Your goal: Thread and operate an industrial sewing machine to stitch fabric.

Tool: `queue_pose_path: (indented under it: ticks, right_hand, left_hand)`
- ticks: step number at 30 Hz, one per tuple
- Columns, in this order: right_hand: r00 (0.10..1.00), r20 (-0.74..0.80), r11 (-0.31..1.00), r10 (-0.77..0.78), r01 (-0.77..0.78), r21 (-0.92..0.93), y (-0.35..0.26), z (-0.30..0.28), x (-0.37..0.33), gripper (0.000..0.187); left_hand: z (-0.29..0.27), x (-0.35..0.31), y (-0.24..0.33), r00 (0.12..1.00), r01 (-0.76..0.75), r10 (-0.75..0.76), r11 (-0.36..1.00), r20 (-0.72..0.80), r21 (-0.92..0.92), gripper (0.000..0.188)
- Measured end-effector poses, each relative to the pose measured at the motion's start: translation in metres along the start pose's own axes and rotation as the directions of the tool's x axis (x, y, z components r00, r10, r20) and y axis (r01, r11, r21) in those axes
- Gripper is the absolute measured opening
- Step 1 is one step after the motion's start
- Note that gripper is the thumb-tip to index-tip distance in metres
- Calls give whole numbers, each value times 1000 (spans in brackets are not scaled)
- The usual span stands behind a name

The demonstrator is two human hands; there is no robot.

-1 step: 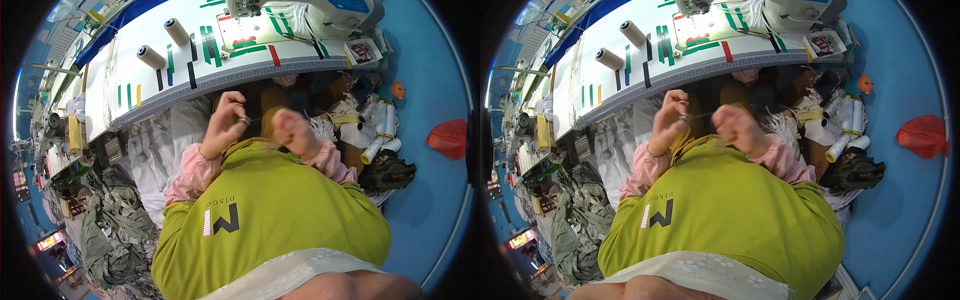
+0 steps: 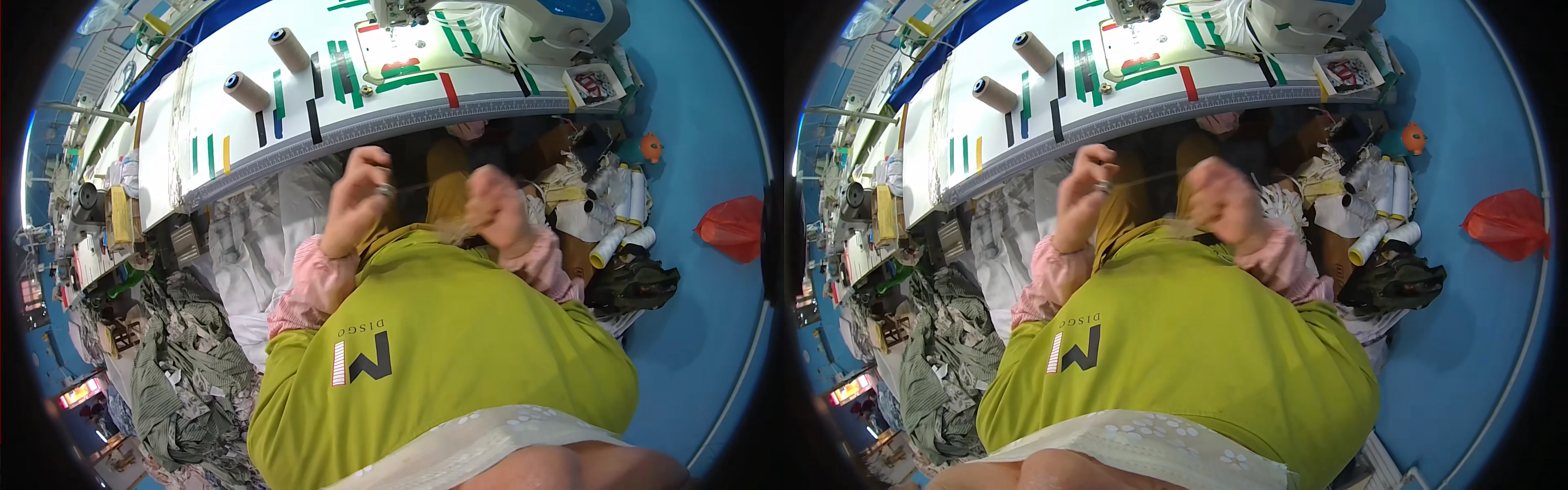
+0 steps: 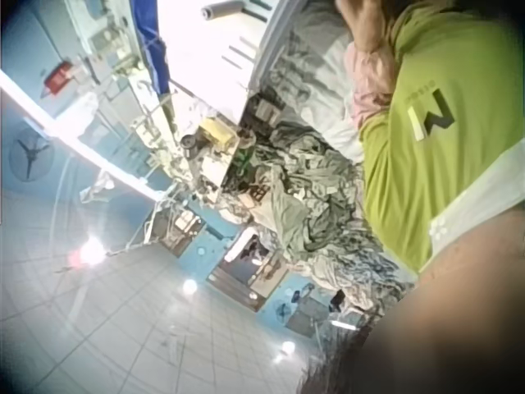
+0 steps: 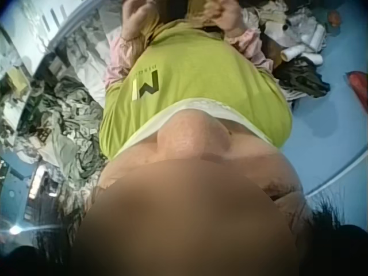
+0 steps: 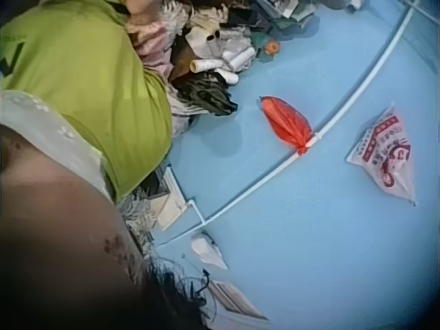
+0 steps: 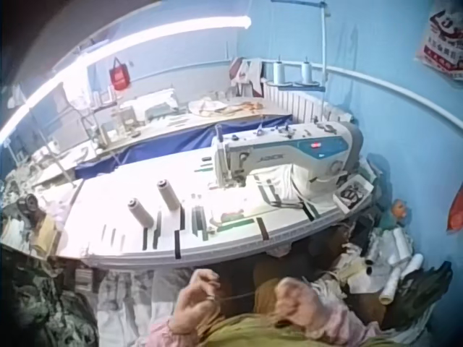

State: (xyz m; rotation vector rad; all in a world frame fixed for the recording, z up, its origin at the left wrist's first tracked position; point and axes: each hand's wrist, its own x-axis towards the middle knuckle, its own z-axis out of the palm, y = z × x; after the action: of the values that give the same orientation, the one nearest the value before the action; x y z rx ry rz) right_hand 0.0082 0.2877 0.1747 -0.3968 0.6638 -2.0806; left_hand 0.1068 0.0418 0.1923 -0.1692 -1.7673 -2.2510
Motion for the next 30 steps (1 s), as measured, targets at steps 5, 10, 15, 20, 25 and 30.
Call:
queue_pose_path:
  ticks: [5, 10, 15, 20, 25, 30]
  right_hand:
    - [168, -843, 700, -511, 651, -294, -137, -126, -87, 30]
    - [510, -603, 639, -614, 769, -1, -146, -221, -151, 42]
    - [952, 6, 894, -306, 290, -341, -6, 35, 34, 63]
    - [957, -33, 912, 290, -286, -294, 12, 28, 22, 35]
    - [905, -224, 862, -360, 415, 290, -75, -81, -25, 4]
    - [300, -703, 578, -645, 793, -192, -176, -239, -208, 12]
  left_hand:
    - [-156, -42, 36, 770, -182, 179, 982, -613, 58, 17]
    - [-179, -36, 89, 622, -379, 549, 835, -558, 400, 32]
    - [6, 29, 49, 943, -334, 260, 727, 209, 600, 23]
    - [22, 32, 19, 987, -129, 86, 933, 139, 337, 17]
    - [-59, 2, 10, 965, -156, 158, 987, -211, 24, 11]
    - [-190, -46, 68, 595, -383, 305, 921, -744, 70, 24]
